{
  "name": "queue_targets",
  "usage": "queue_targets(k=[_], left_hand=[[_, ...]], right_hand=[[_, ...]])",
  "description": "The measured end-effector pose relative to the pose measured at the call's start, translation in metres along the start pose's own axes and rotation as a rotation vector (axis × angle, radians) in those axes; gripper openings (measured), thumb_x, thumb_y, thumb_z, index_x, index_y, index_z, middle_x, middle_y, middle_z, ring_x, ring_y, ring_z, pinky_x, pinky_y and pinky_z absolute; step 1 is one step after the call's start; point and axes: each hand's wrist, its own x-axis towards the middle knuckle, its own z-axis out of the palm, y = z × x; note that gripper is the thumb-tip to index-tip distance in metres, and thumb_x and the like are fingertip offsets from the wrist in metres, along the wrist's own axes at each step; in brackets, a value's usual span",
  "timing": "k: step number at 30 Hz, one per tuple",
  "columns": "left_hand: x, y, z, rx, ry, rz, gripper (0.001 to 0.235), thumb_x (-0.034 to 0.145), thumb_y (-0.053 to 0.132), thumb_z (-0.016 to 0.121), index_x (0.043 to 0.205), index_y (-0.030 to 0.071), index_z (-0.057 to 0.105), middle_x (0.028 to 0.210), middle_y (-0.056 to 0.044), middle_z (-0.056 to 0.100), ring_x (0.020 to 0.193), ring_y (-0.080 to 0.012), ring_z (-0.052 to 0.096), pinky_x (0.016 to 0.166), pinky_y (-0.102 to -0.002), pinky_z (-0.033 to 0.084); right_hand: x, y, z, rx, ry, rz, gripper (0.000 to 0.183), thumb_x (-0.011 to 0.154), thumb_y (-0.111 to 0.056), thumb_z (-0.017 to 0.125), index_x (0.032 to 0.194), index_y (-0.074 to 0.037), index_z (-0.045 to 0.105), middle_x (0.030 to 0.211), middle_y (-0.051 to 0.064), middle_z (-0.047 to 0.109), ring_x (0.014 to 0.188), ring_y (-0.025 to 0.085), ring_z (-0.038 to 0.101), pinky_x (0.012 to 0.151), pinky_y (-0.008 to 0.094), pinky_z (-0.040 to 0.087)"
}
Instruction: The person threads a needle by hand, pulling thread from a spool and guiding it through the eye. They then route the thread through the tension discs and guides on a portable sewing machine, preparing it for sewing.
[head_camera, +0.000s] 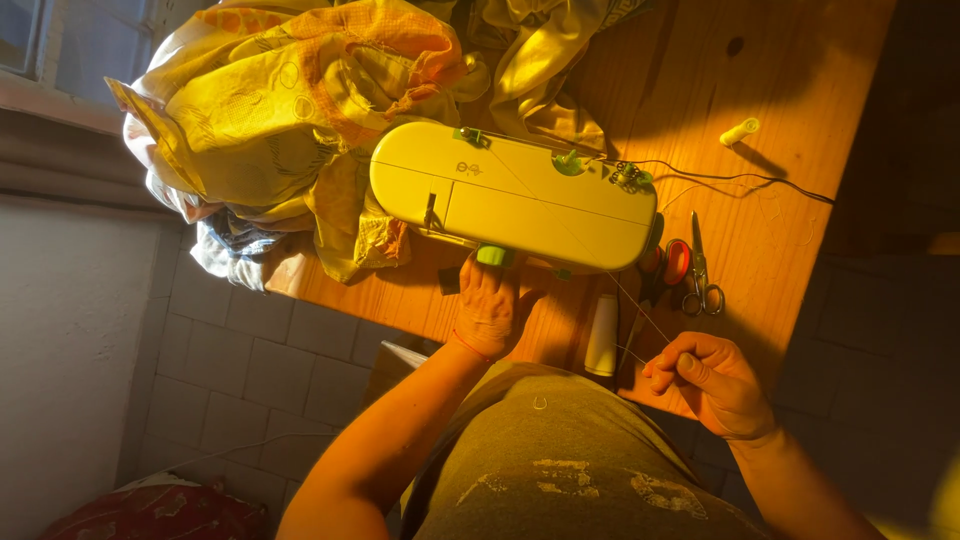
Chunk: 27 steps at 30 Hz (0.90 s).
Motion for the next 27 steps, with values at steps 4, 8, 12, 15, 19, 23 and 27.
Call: queue_targets(k=[4,8,12,15,19,23,27], left_hand=[[-0.014,-0.013,0.02,-0.005,-0.045,0.006,0.046,0.099,0.04,0.094,0.12,0.003,0.076,0.123,-0.02,0.068,0.133,-0.0465,0.068,0.133,-0.062,0.043],[-0.026,-0.028,0.022,-0.184,-0.223,0.153,0.027,0.109,0.039,0.079,0.113,0.013,0.08,0.108,-0.013,0.069,0.106,-0.0409,0.071,0.107,-0.055,0.054],[-0.041,-0.011,0.031,-0.326,-0.397,0.471,0.014,0.113,0.02,0.068,0.125,0.019,0.076,0.114,-0.007,0.072,0.095,-0.0311,0.074,0.089,-0.045,0.06],[0.01,0.027,-0.002,-0.433,-0.325,0.762,0.013,0.116,0.02,0.066,0.115,0.016,0.079,0.114,-0.006,0.068,0.097,-0.0305,0.067,0.097,-0.048,0.057],[-0.017,0.048,0.053,-0.476,-0.253,0.978,0.009,0.111,0.019,0.074,0.115,0.016,0.081,0.118,-0.008,0.07,0.102,-0.0323,0.063,0.099,-0.049,0.055],[-0.029,0.04,0.059,-0.408,-0.324,0.826,0.019,0.12,0.024,0.06,0.114,0.015,0.075,0.127,-0.007,0.063,0.107,-0.0313,0.061,0.103,-0.05,0.051],[-0.021,0.038,-0.007,-0.264,-0.445,0.717,0.026,0.115,0.03,0.07,0.138,0.019,0.074,0.166,-0.02,0.059,0.145,-0.0473,0.06,0.128,-0.07,0.043]], right_hand=[[-0.001,0.007,0.009,-0.049,0.069,0.007,0.028,0.121,-0.008,0.064,0.112,0.016,0.077,0.084,0.032,0.087,0.088,0.034,0.091,0.082,0.056,0.077],[-0.002,0.013,0.025,-0.118,0.131,-0.015,0.029,0.121,-0.012,0.063,0.113,0.011,0.079,0.085,0.028,0.088,0.088,0.03,0.092,0.076,0.044,0.077],[-0.007,0.016,0.046,-0.083,0.176,-0.044,0.032,0.122,-0.014,0.063,0.112,0.013,0.077,0.084,0.032,0.086,0.089,0.034,0.091,0.081,0.054,0.077],[-0.01,0.019,0.053,-0.085,0.185,-0.09,0.03,0.122,-0.012,0.062,0.111,0.013,0.077,0.083,0.028,0.084,0.09,0.033,0.089,0.081,0.048,0.077],[-0.02,0.013,0.054,-0.081,0.186,-0.105,0.029,0.122,-0.012,0.063,0.112,0.011,0.077,0.083,0.029,0.085,0.091,0.033,0.089,0.082,0.048,0.077],[-0.021,-0.002,0.042,-0.073,0.154,-0.073,0.03,0.123,-0.014,0.063,0.114,0.011,0.075,0.081,0.029,0.083,0.087,0.031,0.088,0.08,0.052,0.077],[-0.018,-0.022,0.039,-0.057,0.049,-0.047,0.03,0.122,-0.011,0.063,0.112,0.014,0.075,0.08,0.031,0.083,0.083,0.032,0.089,0.08,0.051,0.077]])
